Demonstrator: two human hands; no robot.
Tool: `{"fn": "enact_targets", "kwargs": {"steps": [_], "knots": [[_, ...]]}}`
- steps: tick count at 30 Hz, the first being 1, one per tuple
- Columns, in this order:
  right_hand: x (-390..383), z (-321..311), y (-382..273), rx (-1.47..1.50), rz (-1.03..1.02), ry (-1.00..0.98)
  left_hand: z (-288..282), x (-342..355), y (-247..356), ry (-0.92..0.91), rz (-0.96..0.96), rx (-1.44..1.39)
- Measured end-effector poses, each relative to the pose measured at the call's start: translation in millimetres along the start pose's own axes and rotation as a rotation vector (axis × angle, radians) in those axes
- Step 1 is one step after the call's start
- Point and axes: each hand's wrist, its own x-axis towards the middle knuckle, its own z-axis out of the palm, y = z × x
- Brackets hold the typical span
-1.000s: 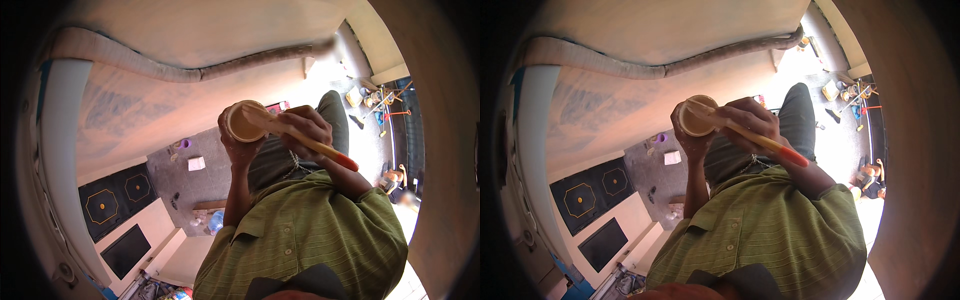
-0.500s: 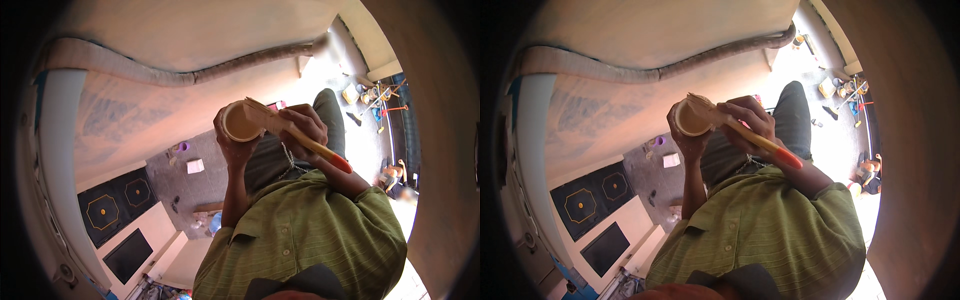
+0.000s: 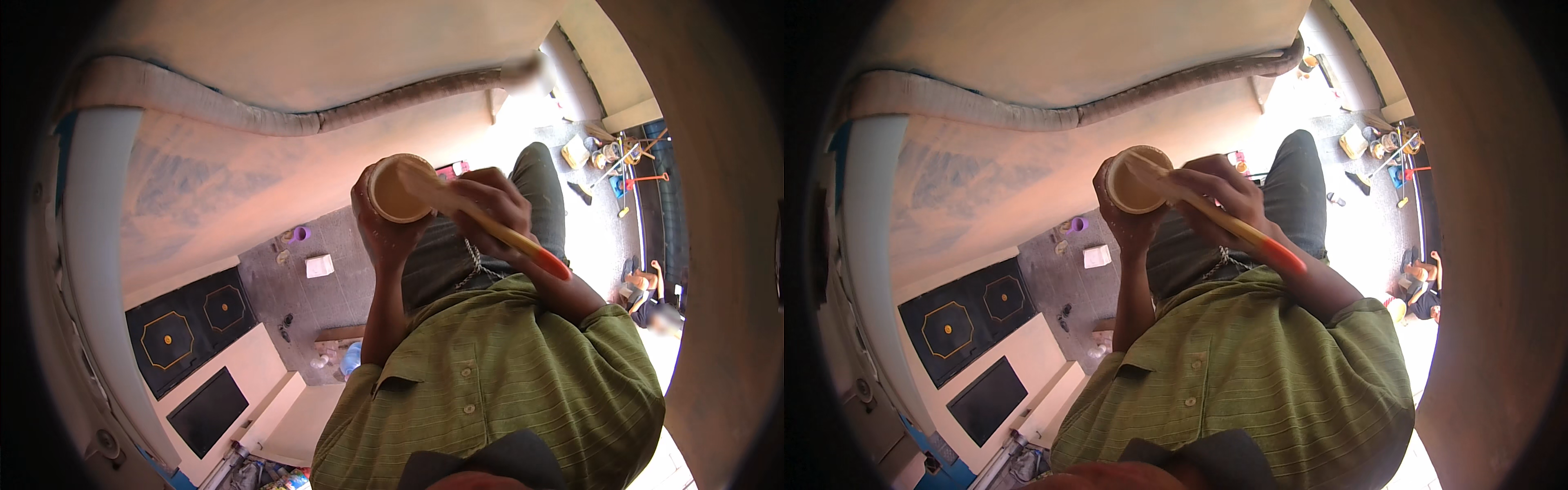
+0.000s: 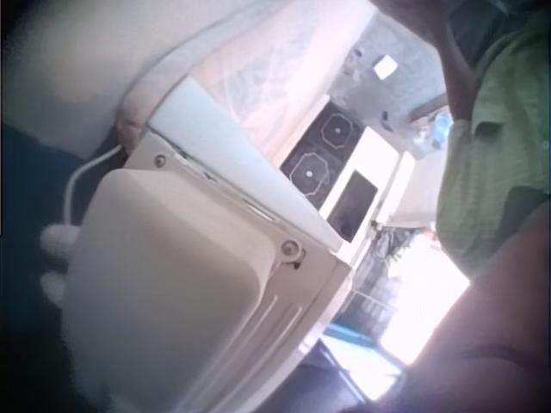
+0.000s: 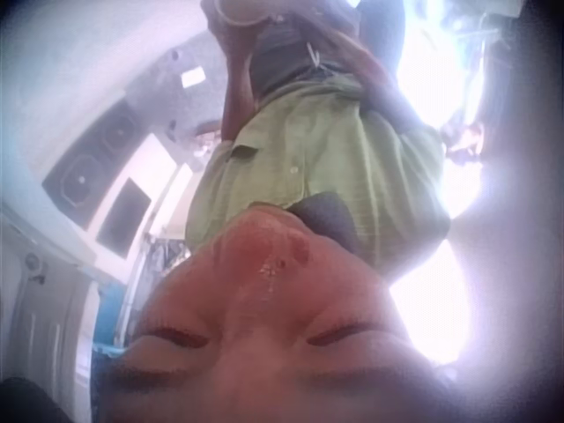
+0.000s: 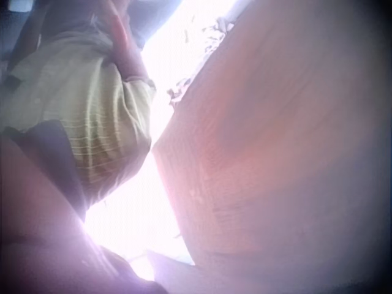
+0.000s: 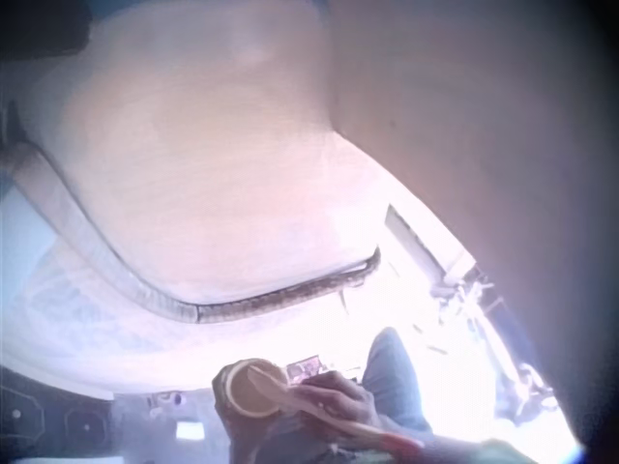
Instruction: The person paints a ceiling using a paintbrush and a small container of paint. They repeatedly dip the brush into the container and apply paint to the ceiling surface, covering a section over time.
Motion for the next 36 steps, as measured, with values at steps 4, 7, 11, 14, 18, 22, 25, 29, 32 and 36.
{"fn": "enact_targets", "kwargs": {"steps": [4,7,11,14,18,22,25,29,32,36], "knots": [[0,-2,-9,0.021,-0.013,0.107,1,0,2,-0.005,0.013,0.044],[1,-1,-9,-0.043,0.091,0.0,3,-1,7,-0.02,-0.027,0.006],[-3,0,2,-0.111,-0.133,0.077,4,-4,-3,0.016,0.032,0.001],[-1,-3,-7,-0.009,0.037,-0.009,5,-2,2,-0.017,-0.032,0.003],[-7,-2,-9,-0.023,0.024,0.06,3,-2,-2,0.007,-0.016,0.001],[-9,-1,-8,-0.002,0.073,0.074,3,-3,-6,0.013,0.012,0.001],[-10,2,-1,-0.1,-0.049,-0.021,2,-2,-1,0.003,-0.042,0.025],[-9,2,-8,-0.023,-0.004,0.041,3,-4,-9,0.021,-0.01,-0.002],[-9,-1,-9,0.006,0.058,-0.042,2,-4,-5,0.017,-0.098,-0.032],[-7,2,-10,-0.063,0.004,-0.013,0,-5,-8,0.028,-0.041,0.03]]}}
